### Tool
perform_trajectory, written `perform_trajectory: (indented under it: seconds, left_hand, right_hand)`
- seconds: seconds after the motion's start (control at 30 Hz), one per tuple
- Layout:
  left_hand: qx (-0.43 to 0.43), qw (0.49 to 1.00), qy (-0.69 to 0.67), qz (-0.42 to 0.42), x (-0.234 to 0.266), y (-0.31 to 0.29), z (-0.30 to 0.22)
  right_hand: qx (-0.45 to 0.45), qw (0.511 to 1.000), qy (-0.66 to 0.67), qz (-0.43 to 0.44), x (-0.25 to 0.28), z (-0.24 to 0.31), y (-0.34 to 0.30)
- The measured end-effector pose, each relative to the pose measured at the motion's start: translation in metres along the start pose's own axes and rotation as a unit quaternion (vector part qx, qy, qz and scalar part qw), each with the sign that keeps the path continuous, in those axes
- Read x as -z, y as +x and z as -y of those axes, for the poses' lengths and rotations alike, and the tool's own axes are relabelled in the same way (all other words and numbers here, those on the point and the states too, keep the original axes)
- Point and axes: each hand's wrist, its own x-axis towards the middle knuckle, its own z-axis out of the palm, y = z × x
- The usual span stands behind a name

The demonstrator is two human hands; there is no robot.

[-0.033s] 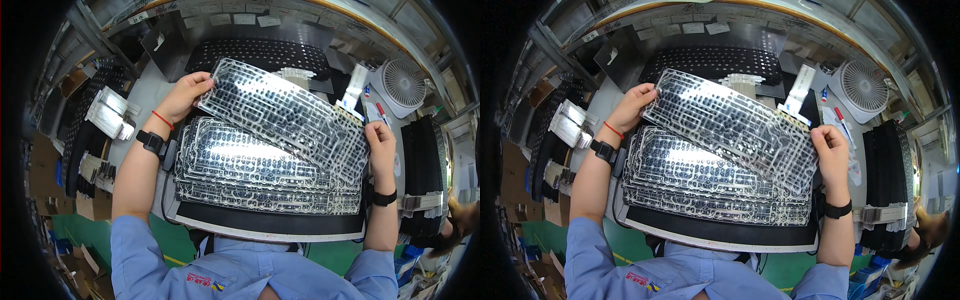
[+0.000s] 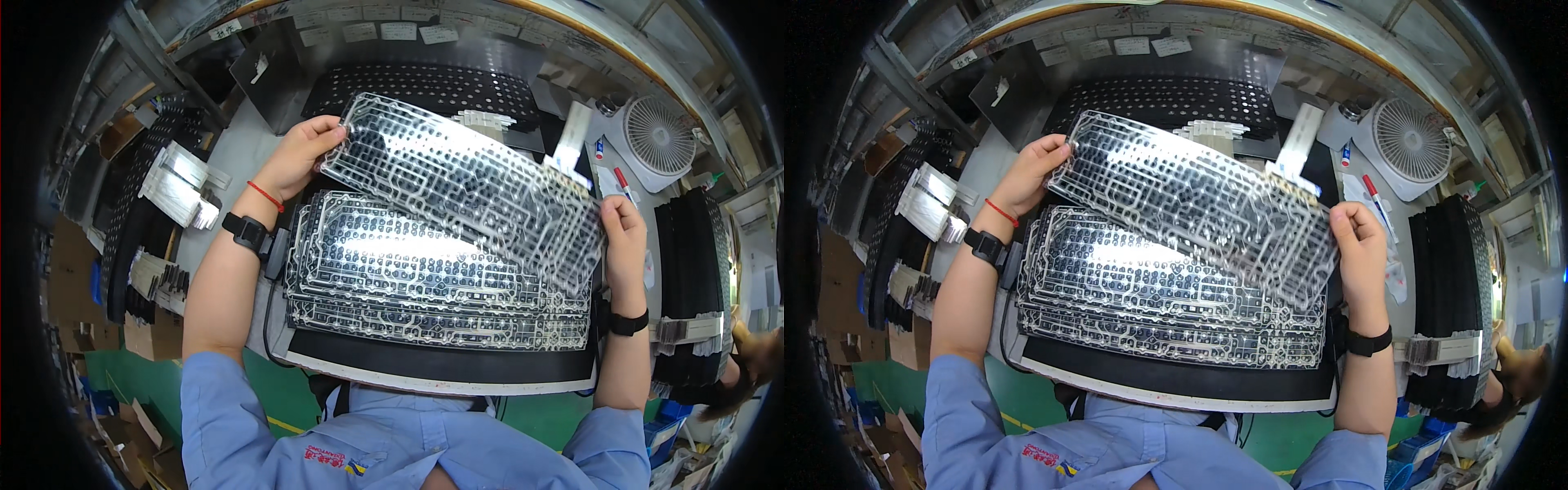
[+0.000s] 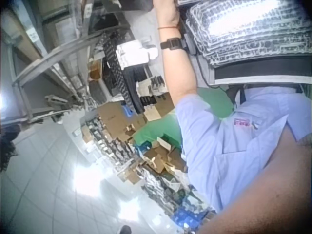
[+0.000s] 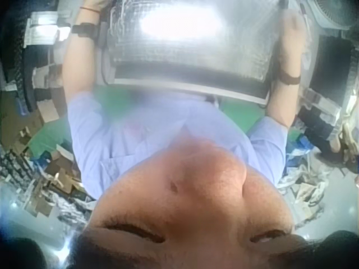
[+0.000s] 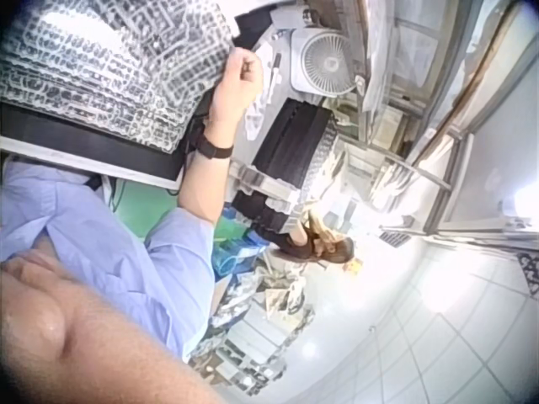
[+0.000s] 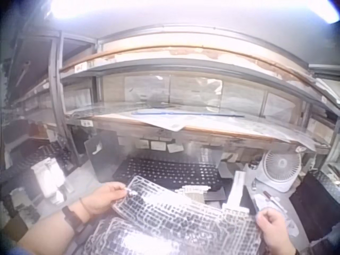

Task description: Inspecting and aligning keyboard membrane layers and chassis components.

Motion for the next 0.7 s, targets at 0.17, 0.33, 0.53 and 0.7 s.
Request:
perform_trajectory:
  seconds: [0.17,0.33,0.53,0.7]
  left_hand:
    - [0.008,0.999,0.007,-0.044,0.009,0.004,0.006]
    - [0.020,0.997,0.045,-0.064,0.002,0.001,-0.003]
    - [-0.057,0.996,0.016,-0.064,0.001,-0.001,-0.002]
    - [-0.074,0.996,0.012,-0.052,0.008,0.001,0.003]
  right_hand:
    - [-0.082,0.983,0.163,-0.005,-0.014,0.012,0.000]
    - [-0.056,0.991,0.123,-0.015,0.001,-0.002,0.002]
    - [0.002,0.989,0.119,-0.093,-0.002,0.004,-0.001]
    - [0.011,0.994,0.090,-0.068,0.002,0.000,0.000]
